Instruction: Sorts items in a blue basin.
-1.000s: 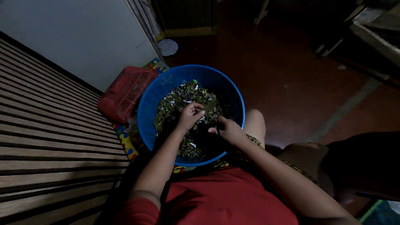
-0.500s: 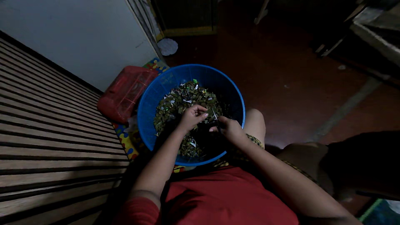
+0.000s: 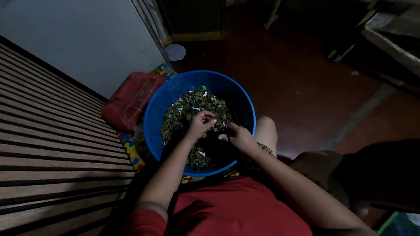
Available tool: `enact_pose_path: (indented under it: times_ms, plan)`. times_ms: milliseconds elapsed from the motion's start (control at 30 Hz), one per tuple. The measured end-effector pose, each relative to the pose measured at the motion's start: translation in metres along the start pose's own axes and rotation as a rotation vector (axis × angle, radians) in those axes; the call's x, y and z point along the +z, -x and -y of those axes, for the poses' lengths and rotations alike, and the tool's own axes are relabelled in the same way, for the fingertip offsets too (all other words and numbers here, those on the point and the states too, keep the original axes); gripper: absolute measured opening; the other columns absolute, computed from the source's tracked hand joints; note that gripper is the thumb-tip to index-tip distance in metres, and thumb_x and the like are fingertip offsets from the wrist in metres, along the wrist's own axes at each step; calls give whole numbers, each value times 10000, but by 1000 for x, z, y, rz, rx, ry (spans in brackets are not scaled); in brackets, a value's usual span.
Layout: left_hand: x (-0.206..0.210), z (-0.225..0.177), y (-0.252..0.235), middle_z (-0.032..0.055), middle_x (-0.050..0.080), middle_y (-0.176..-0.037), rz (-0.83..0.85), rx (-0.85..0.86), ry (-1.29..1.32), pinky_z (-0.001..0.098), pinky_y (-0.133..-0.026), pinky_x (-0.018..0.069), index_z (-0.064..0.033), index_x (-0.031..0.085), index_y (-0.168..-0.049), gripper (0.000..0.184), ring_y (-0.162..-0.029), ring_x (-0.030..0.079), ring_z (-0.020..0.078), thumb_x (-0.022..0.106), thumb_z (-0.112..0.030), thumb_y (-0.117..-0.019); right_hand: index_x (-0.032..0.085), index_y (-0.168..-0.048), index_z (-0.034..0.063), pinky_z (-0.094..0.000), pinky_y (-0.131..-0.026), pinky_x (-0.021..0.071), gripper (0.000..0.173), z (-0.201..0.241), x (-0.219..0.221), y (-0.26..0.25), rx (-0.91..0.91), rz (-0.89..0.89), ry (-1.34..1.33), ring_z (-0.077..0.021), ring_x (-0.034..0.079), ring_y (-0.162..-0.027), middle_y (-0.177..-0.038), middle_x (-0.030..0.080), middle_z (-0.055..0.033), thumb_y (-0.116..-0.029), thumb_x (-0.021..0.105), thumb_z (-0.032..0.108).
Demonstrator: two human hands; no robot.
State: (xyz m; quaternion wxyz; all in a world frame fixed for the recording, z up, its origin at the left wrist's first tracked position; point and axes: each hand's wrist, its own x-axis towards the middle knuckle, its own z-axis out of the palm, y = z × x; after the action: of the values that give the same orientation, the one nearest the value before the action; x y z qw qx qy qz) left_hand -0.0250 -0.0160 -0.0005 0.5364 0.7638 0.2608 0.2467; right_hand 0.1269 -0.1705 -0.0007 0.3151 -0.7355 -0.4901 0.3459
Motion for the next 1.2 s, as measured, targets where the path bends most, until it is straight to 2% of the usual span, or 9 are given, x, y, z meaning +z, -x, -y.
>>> enact_pose_path:
  times_ms: [133, 200, 433, 633, 733, 867, 1067, 1133, 1200]
  plan:
    - [0, 0, 1, 68, 671, -1005, -43, -7, -3, 298, -741, 575, -21, 633, -1130, 223, -788, 643, 106, 728, -48, -929, 622, -1259, 84, -601, -914, 498, 735, 1, -1, -1, 7, 109, 71, -356, 636, -1058, -1105, 660, -183, -883, 615, 716]
    - [1, 0, 1, 68, 678, -996, -34, 7, -19, 296, -745, 581, -14, 636, -1123, 225, -787, 651, 106, 734, -44, -922, 619, -1281, 88, -604, -914, 498, 736, 1, -1, -1, 5, 122, 87, -360, 641, -1054, -1109, 665, -183, -895, 599, 714]
    - [9, -2, 3, 77, 677, -1011, 10, -1, -55, 296, -760, 578, -5, 652, -1109, 221, -803, 648, 107, 747, -43, -913, 620, -1268, 77, -592, -907, 502, 730, -1, -1, -1, -12, 111, 86, -346, 652, -1028, -1066, 674, -178, -915, 567, 714]
    - [8, -5, 3, 57, 686, -972, 4, 10, -58, 266, -726, 570, -9, 660, -1092, 205, -755, 639, 80, 748, -30, -908, 671, -1163, 65, -549, -855, 525, 566, -4, 1, 0, -74, 49, 37, -296, 666, -915, -962, 687, -138, -929, 662, 580]
    - [9, -4, 3, 52, 684, -972, 13, 12, -61, 263, -734, 570, -13, 659, -1088, 208, -764, 641, 80, 754, -33, -904, 677, -1123, 80, -523, -830, 528, 560, -5, 1, 1, -71, 43, 14, -261, 659, -882, -937, 682, -108, -920, 661, 602]
    - [11, -3, 3, 55, 688, -957, 70, -7, -87, 268, -725, 566, -4, 668, -1089, 222, -762, 636, 80, 768, -52, -897, 673, -1139, 79, -550, -848, 525, 598, -5, 1, -1, -57, 33, 2, -289, 659, -918, -960, 680, -128, -905, 659, 630]
    - [7, -1, 4, 61, 668, -1002, 103, 12, 16, 279, -784, 562, 7, 644, -1111, 170, -836, 635, 86, 636, 7, -942, 683, -1086, 47, -526, -820, 536, 501, -3, 1, 1, -59, -33, -11, -277, 668, -864, -907, 686, -128, -936, 687, 525]
    - [7, 0, 3, 49, 662, -1021, 90, 1, 43, 268, -768, 542, -10, 646, -1120, 187, -839, 618, 79, 585, 7, -944, 674, -1110, 57, -524, -822, 536, 532, -3, 1, 0, -36, -30, -21, -276, 665, -872, -919, 681, -126, -934, 672, 560]
    - [6, 0, 3, 60, 658, -1088, 70, -29, 63, 289, -806, 548, -18, 632, -1174, 222, -891, 626, 92, 585, -4, -957, 657, -1168, 71, -556, -865, 523, 613, -2, 0, -1, -8, 15, -9, -308, 655, -945, -990, 675, -147, -911, 656, 627]
